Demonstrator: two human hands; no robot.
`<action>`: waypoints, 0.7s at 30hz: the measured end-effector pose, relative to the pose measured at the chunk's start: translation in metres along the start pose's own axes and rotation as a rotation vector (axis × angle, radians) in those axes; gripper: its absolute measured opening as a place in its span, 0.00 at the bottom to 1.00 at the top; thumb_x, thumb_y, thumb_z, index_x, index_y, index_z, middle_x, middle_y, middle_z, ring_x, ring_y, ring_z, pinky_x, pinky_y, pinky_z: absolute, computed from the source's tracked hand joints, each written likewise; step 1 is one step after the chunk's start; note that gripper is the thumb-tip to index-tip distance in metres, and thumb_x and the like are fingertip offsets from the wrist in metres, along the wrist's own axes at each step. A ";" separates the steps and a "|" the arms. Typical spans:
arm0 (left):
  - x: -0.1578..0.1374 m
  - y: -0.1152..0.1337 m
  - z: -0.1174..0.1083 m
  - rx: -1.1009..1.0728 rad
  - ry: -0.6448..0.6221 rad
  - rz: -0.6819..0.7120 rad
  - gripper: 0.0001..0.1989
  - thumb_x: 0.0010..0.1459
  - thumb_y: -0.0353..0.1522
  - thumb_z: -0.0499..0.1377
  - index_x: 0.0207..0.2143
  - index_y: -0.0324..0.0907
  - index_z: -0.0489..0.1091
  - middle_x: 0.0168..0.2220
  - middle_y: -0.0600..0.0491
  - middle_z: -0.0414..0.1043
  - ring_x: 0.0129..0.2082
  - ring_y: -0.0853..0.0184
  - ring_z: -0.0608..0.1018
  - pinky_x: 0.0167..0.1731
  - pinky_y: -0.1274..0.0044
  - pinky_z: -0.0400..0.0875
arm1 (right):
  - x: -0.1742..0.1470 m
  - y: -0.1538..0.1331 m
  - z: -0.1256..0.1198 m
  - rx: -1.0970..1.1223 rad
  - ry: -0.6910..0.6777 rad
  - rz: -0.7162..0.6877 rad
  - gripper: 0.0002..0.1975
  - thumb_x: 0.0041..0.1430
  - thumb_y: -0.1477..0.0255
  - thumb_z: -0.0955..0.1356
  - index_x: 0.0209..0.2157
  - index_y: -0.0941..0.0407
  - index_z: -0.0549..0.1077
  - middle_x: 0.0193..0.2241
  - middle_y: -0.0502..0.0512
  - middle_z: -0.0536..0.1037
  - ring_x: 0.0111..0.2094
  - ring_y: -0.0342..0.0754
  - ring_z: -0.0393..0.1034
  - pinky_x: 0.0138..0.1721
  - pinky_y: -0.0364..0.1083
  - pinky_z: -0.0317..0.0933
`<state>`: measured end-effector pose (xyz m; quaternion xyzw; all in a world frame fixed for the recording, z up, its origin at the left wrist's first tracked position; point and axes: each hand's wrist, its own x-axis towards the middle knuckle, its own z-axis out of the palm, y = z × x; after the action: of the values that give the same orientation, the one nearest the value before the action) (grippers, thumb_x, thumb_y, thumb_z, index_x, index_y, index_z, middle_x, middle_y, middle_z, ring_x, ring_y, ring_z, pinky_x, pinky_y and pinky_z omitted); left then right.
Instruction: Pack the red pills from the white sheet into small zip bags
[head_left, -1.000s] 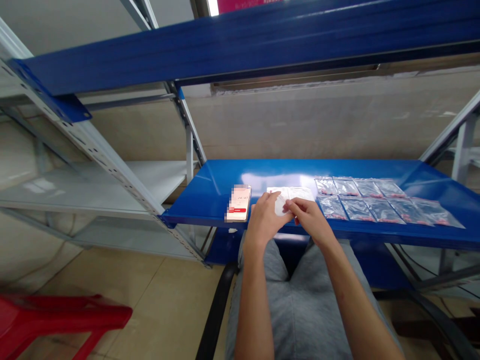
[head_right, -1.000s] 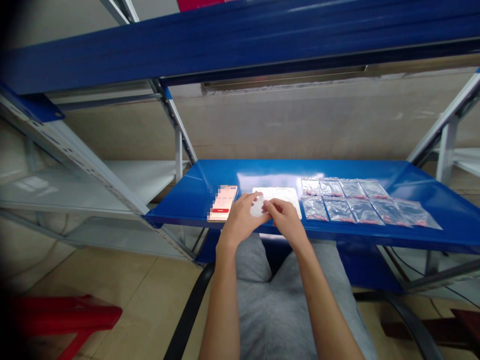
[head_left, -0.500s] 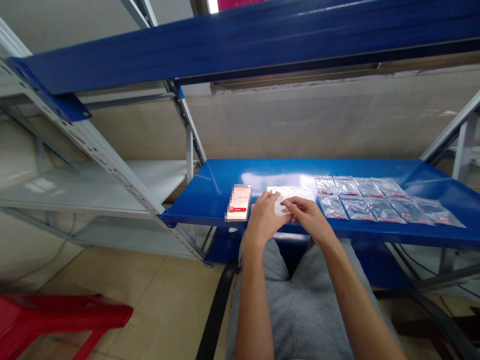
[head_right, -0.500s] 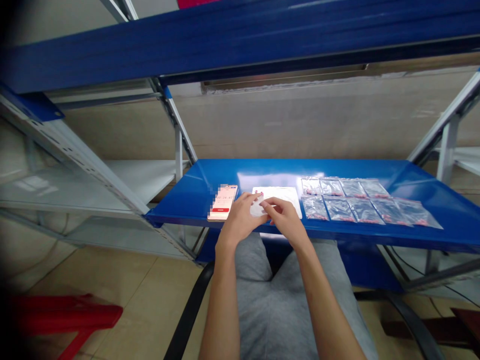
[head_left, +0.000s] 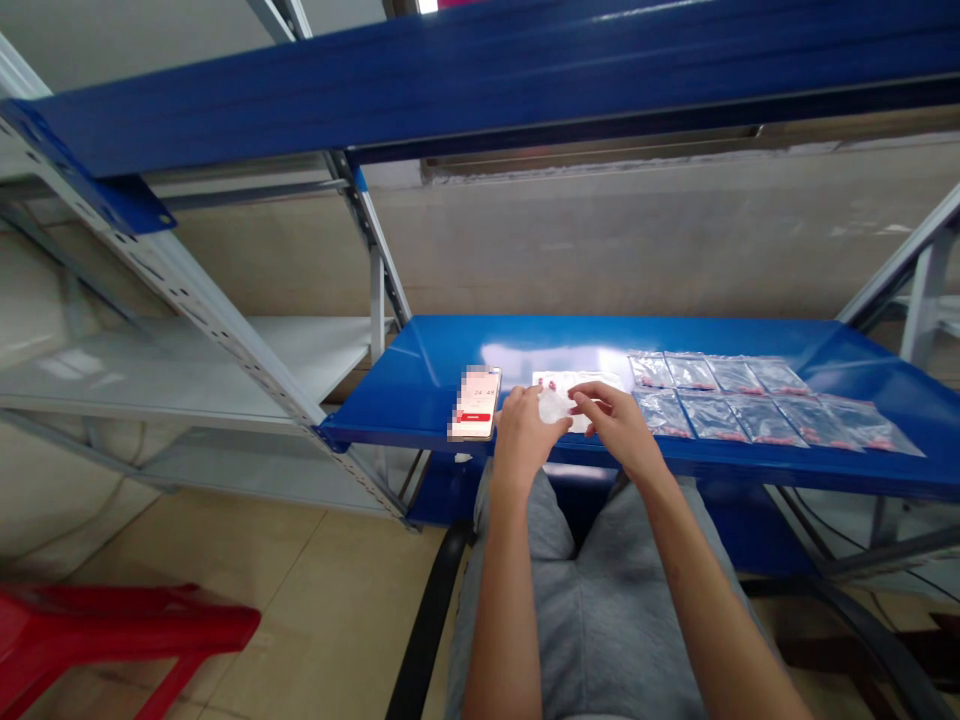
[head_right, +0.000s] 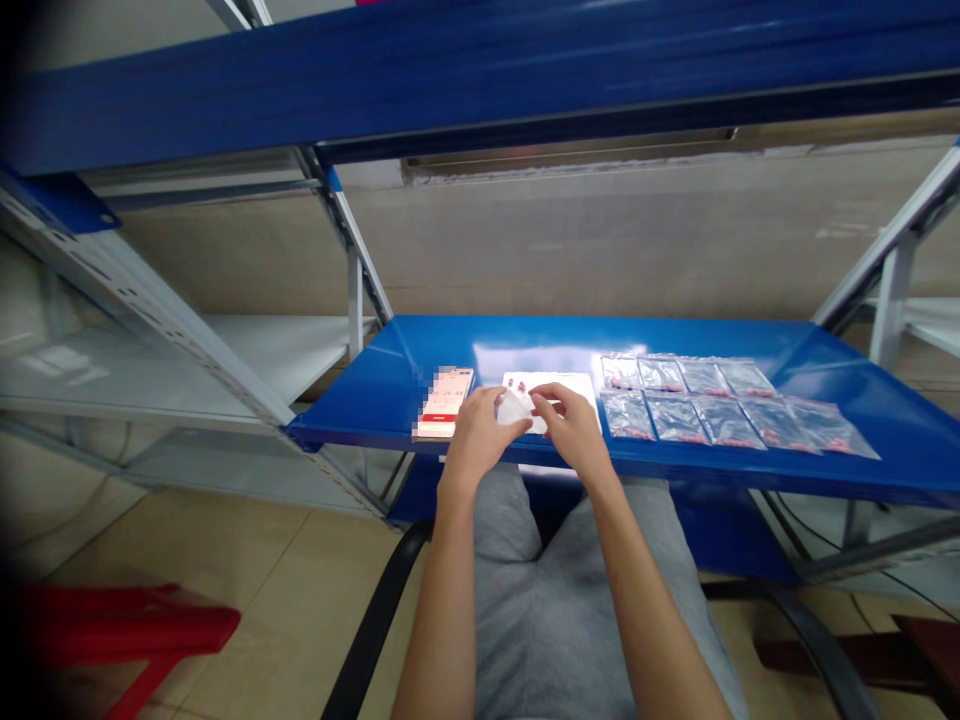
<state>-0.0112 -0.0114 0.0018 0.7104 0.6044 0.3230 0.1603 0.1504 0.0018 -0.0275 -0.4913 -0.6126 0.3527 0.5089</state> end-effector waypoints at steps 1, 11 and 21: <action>0.001 0.001 0.004 0.017 0.020 -0.039 0.23 0.54 0.36 0.70 0.52 0.42 0.73 0.49 0.45 0.75 0.53 0.55 0.76 0.52 0.66 0.70 | 0.008 0.003 -0.003 -0.051 0.019 -0.007 0.14 0.62 0.61 0.67 0.42 0.56 0.77 0.43 0.59 0.81 0.36 0.51 0.78 0.24 0.43 0.66; 0.013 0.011 0.037 0.110 0.124 -0.274 0.22 0.58 0.38 0.66 0.53 0.42 0.71 0.52 0.42 0.72 0.55 0.49 0.74 0.52 0.62 0.68 | 0.091 0.026 -0.002 -0.722 -0.178 -0.096 0.14 0.60 0.81 0.66 0.43 0.58 0.82 0.38 0.59 0.84 0.37 0.50 0.76 0.43 0.45 0.64; 0.012 -0.003 0.050 0.054 0.191 -0.255 0.25 0.58 0.38 0.68 0.56 0.42 0.69 0.52 0.43 0.72 0.56 0.52 0.74 0.53 0.64 0.67 | 0.118 0.020 0.005 -0.872 -0.400 -0.181 0.11 0.61 0.81 0.68 0.40 0.59 0.83 0.37 0.59 0.84 0.36 0.48 0.75 0.36 0.41 0.58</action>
<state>0.0196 0.0093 -0.0335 0.5981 0.7105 0.3499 0.1228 0.1508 0.1208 -0.0148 -0.5258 -0.8294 0.1052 0.1568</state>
